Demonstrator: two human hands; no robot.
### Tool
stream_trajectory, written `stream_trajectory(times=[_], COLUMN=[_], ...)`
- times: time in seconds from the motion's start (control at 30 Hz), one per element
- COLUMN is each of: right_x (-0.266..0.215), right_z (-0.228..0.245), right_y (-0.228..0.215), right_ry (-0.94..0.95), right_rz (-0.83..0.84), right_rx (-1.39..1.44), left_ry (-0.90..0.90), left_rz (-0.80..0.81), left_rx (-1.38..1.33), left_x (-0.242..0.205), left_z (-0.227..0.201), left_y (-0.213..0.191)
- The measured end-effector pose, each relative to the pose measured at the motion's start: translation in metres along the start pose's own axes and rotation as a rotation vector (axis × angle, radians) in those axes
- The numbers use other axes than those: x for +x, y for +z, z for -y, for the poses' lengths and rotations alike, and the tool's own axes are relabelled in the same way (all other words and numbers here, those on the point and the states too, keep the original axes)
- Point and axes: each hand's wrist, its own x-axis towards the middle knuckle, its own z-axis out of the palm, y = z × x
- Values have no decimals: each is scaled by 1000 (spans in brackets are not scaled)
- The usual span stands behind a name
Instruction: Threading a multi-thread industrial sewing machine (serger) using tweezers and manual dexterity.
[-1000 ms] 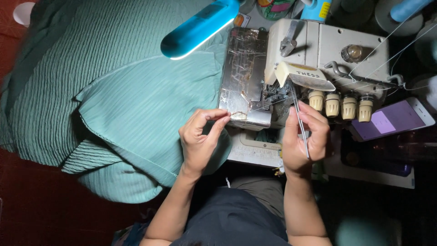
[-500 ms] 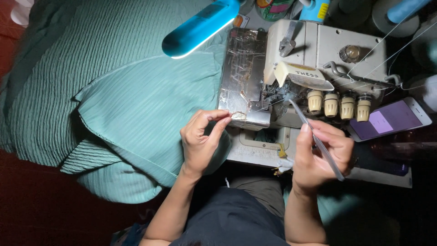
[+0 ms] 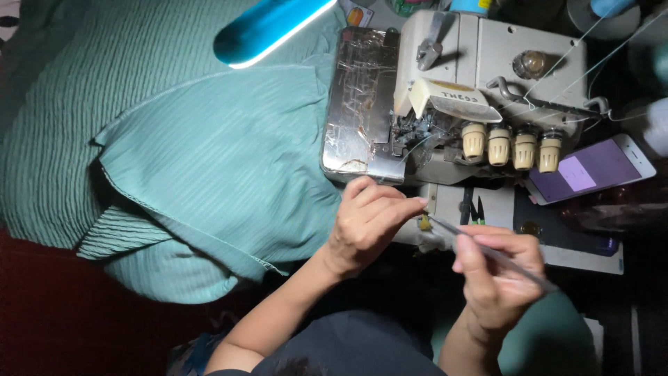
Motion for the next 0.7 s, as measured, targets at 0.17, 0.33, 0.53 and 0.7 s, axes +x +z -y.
stream_trajectory(times=[0.17, 0.33, 0.53, 0.7], right_x=[4, 16, 42, 49], right_z=[-7, -8, -16, -35], right_y=[-7, 24, 62, 70], right_ry=[-254, -567, -922, -954], right_rz=[-312, -151, -102, -161], right_rx=[-52, -263, -448, -479], left_ry=[-29, 8, -49, -79], left_rz=[119, 191, 167, 125], left_rx=[-77, 99, 14, -171], left_x=[-22, -58, -71, -79], left_z=[0, 10, 15, 21], left_y=[35, 79, 68, 65])
